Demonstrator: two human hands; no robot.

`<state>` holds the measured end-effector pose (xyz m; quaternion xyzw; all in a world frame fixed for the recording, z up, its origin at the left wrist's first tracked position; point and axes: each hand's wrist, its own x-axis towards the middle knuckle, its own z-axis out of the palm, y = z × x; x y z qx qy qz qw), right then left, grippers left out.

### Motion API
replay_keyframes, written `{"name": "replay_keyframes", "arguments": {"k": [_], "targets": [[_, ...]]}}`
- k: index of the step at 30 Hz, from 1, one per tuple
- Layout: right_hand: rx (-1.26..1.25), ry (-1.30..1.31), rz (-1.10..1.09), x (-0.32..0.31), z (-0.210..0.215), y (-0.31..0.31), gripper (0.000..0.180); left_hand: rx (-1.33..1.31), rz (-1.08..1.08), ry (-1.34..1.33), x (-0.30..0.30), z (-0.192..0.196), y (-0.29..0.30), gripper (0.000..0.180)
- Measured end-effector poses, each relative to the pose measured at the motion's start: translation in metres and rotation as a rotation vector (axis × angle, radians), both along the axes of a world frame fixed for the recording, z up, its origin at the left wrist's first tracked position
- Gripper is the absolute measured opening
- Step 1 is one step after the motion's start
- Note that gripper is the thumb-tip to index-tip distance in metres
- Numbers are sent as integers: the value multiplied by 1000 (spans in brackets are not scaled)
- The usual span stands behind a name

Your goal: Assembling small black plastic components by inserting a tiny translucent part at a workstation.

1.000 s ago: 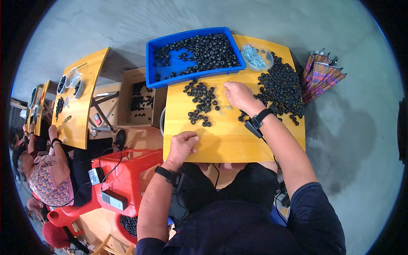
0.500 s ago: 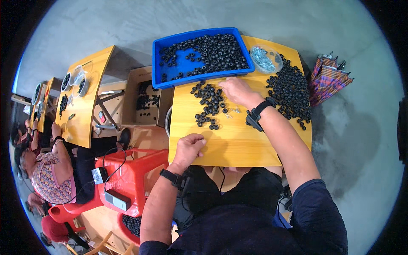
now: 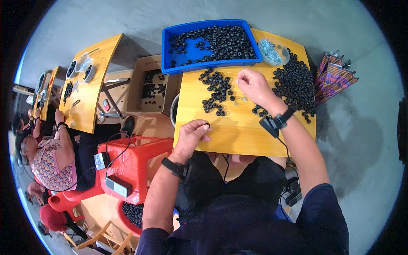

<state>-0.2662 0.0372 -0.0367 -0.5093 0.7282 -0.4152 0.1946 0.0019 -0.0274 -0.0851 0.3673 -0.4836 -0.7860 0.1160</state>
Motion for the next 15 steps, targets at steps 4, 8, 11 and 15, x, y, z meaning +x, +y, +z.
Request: {"name": "replay_keyframes", "arguments": {"k": [4,8,11,15], "targets": [[-31,-587,-72,54,42,31,9,-45,56,263,2,34,16,17],[-44,-677,-13,92,61,55,10,-15,10,374,2,60,24,17],[-170,-659,54,109,68,69,10,57,-37,432,2,77,30,18],[-247,-727,91,121,80,84,11,21,-58,476,3,85,40,17]]}}
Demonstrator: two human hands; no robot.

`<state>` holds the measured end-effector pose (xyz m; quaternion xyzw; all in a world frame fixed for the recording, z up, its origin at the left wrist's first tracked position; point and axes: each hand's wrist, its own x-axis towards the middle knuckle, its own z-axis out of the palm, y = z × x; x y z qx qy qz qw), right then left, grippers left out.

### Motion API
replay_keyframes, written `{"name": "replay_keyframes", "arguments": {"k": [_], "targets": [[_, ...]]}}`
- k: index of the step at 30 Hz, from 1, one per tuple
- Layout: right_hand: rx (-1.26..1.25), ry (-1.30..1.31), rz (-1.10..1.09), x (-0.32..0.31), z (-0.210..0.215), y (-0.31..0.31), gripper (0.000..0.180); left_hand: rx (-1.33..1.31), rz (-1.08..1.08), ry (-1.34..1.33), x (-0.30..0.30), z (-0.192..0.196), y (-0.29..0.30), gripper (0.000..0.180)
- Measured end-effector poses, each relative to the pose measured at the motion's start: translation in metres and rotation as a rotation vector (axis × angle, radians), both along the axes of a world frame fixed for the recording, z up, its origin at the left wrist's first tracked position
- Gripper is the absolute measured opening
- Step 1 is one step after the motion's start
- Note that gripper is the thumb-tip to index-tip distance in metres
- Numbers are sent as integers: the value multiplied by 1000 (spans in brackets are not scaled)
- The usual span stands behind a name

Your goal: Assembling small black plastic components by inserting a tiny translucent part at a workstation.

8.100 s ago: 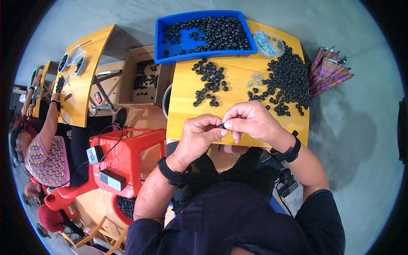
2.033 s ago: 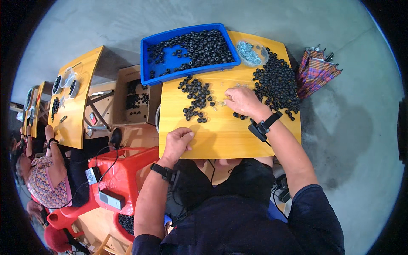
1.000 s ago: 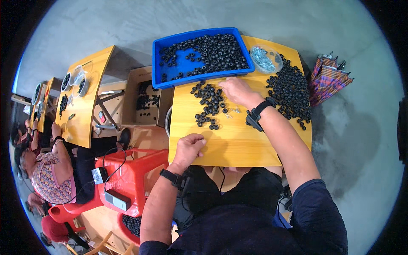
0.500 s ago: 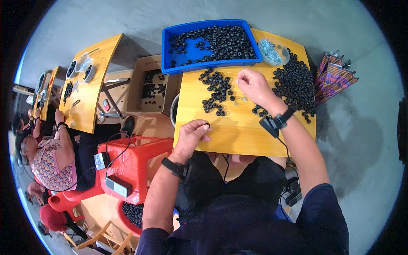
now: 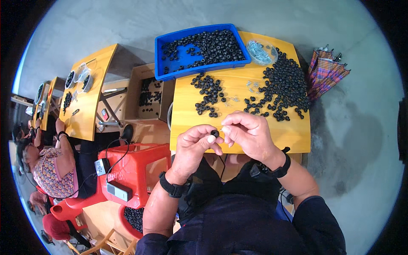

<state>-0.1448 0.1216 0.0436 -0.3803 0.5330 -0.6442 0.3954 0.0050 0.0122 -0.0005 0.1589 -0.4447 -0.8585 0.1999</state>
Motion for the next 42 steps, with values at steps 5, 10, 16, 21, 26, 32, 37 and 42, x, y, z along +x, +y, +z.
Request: {"name": "replay_keyframes", "arguments": {"k": [5,10,16,21,26,32,37,42], "targets": [[-49,77,1,4,5,6,9,-79,-21,14,2,9,7,18],[-67,413,17,3,14,9,7,-169,-19,-30,6,18,12,17],[-198,645,-13,5,17,7,11,-202,-20,-50,9,14,12,17],[-175,665,-2,10,10,16,11,-145,-80,-70,14,12,18,16],[-133,634,-7,21,-4,29,12,-153,-132,-132,21,8,24,14],[-135,609,-12,25,-8,35,10,-125,-176,-169,24,7,28,14],[-125,567,-15,26,-7,36,10,-136,-199,-141,21,8,27,14],[-134,617,4,26,-10,34,12,-140,-201,-161,25,10,24,13]]}}
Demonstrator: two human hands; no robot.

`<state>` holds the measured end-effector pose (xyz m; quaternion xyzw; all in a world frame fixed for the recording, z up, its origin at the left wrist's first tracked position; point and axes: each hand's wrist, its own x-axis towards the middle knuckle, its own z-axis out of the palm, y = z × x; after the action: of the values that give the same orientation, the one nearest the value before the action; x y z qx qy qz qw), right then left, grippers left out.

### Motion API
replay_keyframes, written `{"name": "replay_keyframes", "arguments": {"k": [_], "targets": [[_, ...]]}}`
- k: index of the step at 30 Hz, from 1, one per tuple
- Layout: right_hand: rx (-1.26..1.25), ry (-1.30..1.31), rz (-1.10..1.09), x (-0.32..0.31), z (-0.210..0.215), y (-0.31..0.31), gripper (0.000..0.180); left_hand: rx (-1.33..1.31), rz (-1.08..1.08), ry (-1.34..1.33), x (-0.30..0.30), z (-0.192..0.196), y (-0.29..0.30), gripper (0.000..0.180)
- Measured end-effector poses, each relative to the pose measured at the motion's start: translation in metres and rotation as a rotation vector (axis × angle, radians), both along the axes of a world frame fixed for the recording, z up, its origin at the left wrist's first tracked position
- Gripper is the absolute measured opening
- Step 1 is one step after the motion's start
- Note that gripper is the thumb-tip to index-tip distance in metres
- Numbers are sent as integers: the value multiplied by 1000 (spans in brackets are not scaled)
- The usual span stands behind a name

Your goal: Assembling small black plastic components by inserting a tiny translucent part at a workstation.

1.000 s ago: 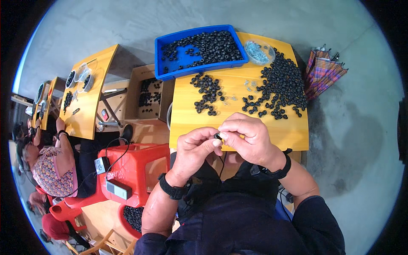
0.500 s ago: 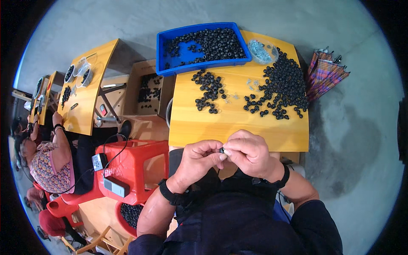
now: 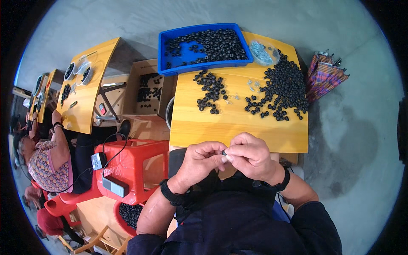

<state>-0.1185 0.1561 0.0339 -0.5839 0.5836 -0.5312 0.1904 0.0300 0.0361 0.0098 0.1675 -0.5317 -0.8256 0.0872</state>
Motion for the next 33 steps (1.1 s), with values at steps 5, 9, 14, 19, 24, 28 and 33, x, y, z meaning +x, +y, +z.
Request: {"name": "replay_keyframes", "arguments": {"k": [5,9,14,19,24,28,33], "targets": [[-52,269,9,0,1,-4,14,42,33,-10,2,-2,-2,13],[-47,258,7,0,-1,-12,14,62,73,18,2,-2,-5,13],[127,-218,-104,-15,-30,-37,9,103,104,55,6,-3,-11,13],[98,394,-117,-45,-77,-103,8,41,90,59,6,-4,-17,13],[281,617,-22,-54,-98,-134,14,67,120,56,6,-6,-19,13],[339,696,13,-56,-101,-148,15,66,163,43,6,-9,-18,13],[380,728,43,-54,-100,-153,16,83,198,25,6,-12,-19,14]]}}
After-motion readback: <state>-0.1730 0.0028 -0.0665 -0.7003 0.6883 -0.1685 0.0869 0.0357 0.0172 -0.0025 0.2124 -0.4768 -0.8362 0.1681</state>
